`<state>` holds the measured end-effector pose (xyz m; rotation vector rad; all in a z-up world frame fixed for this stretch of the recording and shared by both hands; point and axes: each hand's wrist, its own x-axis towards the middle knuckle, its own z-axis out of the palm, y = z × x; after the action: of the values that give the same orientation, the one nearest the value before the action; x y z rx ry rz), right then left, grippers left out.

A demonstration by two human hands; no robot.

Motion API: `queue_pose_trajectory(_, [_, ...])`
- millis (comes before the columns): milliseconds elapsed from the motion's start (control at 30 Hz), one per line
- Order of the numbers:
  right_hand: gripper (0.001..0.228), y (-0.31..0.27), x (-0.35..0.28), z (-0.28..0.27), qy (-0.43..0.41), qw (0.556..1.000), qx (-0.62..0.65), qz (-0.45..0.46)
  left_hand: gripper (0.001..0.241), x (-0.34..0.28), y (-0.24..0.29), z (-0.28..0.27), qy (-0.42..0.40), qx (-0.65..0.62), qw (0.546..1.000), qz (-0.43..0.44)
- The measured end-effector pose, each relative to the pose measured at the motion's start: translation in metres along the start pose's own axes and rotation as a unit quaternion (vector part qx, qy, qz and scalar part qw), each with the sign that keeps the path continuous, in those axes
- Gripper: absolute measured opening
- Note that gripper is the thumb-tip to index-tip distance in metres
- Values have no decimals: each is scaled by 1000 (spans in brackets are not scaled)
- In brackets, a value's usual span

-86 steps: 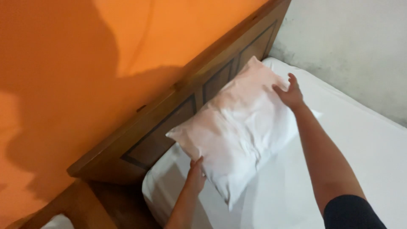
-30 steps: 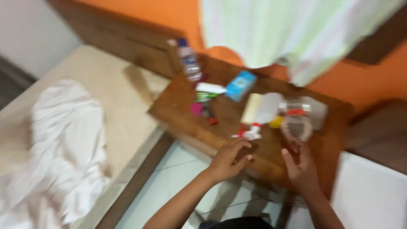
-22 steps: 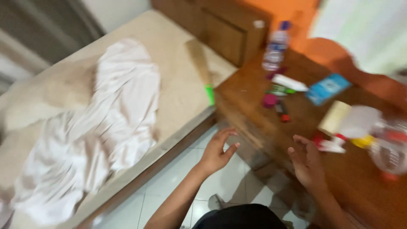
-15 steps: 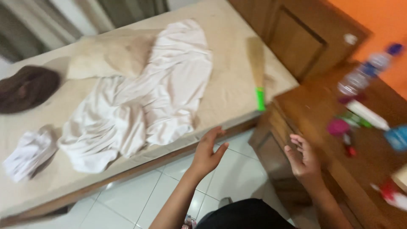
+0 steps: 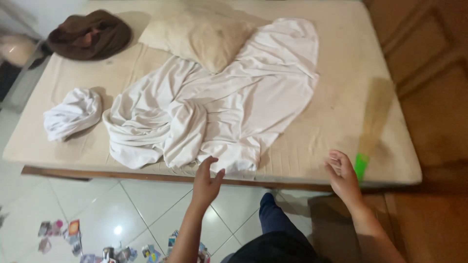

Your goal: The person stuffs a pillow into a white pillowcase on a bed, working the fabric over the pillow's corners and pulling the case open to seat the pillow fully inside. They then lift the covered pillow, place it on the bed, and beat it with a whisk broom.

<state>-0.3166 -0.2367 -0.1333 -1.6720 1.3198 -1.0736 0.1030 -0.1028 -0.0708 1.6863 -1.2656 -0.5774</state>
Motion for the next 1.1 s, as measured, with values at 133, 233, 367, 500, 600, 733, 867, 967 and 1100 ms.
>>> queue_pose_trajectory(133, [45,48,83,3,-56,997,42,10,41,72,-44,32,58,94,994,5])
queue_pose_trajectory(233, [46,65,142,0,-83,993,78,9,44,126,-59,53,63,140,987,-48])
queue_pose_trajectory(367, [47,52,219,3,-103,992,42,61,50,192,-86,73,86,181,972,-124])
queue_pose_trajectory(500, [47,10,261,21,-131,986,25,104,57,215,-132,87,139,181,957,-181])
queue_pose_trajectory(600, [47,51,290,49,-160,984,11,76,61,223,-188,90,173,169,939,-243])
queue_pose_trajectory(733, [47,44,312,80,-197,978,28,60,64,220,-221,65,181,172,916,-315])
queue_pose_trajectory(867, [47,15,324,100,-185,980,29,67,66,223,-298,40,180,185,908,-330])
queue_pose_trajectory(967, [46,0,324,113,-149,984,5,95,73,244,-333,17,168,191,919,-301])
queue_pose_trajectory(1100, [43,16,323,130,-112,983,-8,146,104,282,-333,-6,127,169,935,-285])
